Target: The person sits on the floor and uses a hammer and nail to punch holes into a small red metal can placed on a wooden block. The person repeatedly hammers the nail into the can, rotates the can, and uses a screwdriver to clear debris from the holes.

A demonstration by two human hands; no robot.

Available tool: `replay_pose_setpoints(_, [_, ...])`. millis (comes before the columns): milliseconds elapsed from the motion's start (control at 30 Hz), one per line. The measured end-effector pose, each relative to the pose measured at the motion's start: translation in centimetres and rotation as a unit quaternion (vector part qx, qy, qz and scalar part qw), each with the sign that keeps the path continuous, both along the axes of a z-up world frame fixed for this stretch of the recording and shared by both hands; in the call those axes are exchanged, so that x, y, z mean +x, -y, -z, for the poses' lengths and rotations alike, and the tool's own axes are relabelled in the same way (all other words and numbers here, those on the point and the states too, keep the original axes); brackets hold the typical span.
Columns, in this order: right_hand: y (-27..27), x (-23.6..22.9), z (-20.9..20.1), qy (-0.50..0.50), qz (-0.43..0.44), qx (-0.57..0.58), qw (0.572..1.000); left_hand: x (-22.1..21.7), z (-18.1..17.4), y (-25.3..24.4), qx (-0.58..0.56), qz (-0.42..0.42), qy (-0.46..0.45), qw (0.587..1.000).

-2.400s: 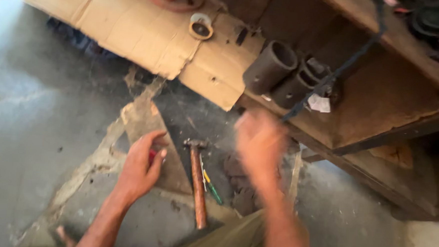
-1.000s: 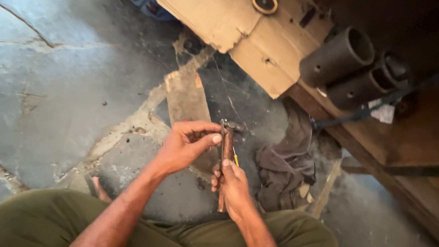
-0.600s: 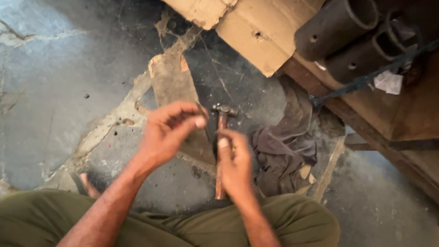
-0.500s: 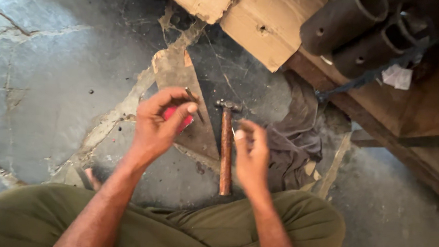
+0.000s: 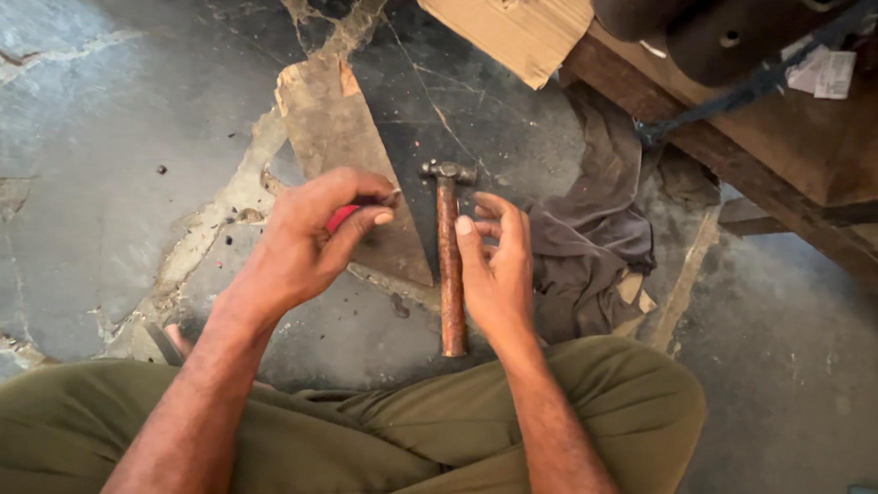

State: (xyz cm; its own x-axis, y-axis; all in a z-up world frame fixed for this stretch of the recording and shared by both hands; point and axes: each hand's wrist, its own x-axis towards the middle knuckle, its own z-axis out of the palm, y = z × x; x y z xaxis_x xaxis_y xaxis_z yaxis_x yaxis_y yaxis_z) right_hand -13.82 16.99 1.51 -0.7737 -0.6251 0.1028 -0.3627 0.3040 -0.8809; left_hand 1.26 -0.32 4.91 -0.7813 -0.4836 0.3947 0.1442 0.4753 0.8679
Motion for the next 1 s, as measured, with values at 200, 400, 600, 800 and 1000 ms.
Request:
replay_pose_setpoints(200, [0.3, 0.1, 0.6, -0.057, -0.012, 0.046, 0.997, 0.2, 0.6, -0.1, -0.063, -0.029, 0.065, 0.995])
replay_pose_setpoints(400, [0.2, 0.3, 1.7, -0.152, -0.047, 0.186, 0.970, -0.1, 1.8, 0.3, -0.078, -0.036, 0.049, 0.995])
replay_pose_setpoints(600, [0.4, 0.5, 4.1, -0.124, -0.070, 0.273, 0.951, -0.1, 2.7, 0.0, -0.068, -0.055, 0.059, 0.994])
replay_pose_setpoints(800, [-0.1, 0.1, 4.7, -0.134, -0.077, 0.315, 0.936, 0.3, 2.9, -0.3, -0.048, -0.044, 0.071, 0.995])
replay_pose_setpoints(1000, [0.0, -0.2, 4.1, -0.093, -0.062, 0.336, 0.935, 0.1, 3.0, -0.5, -0.063, -0.054, 0.063, 0.995])
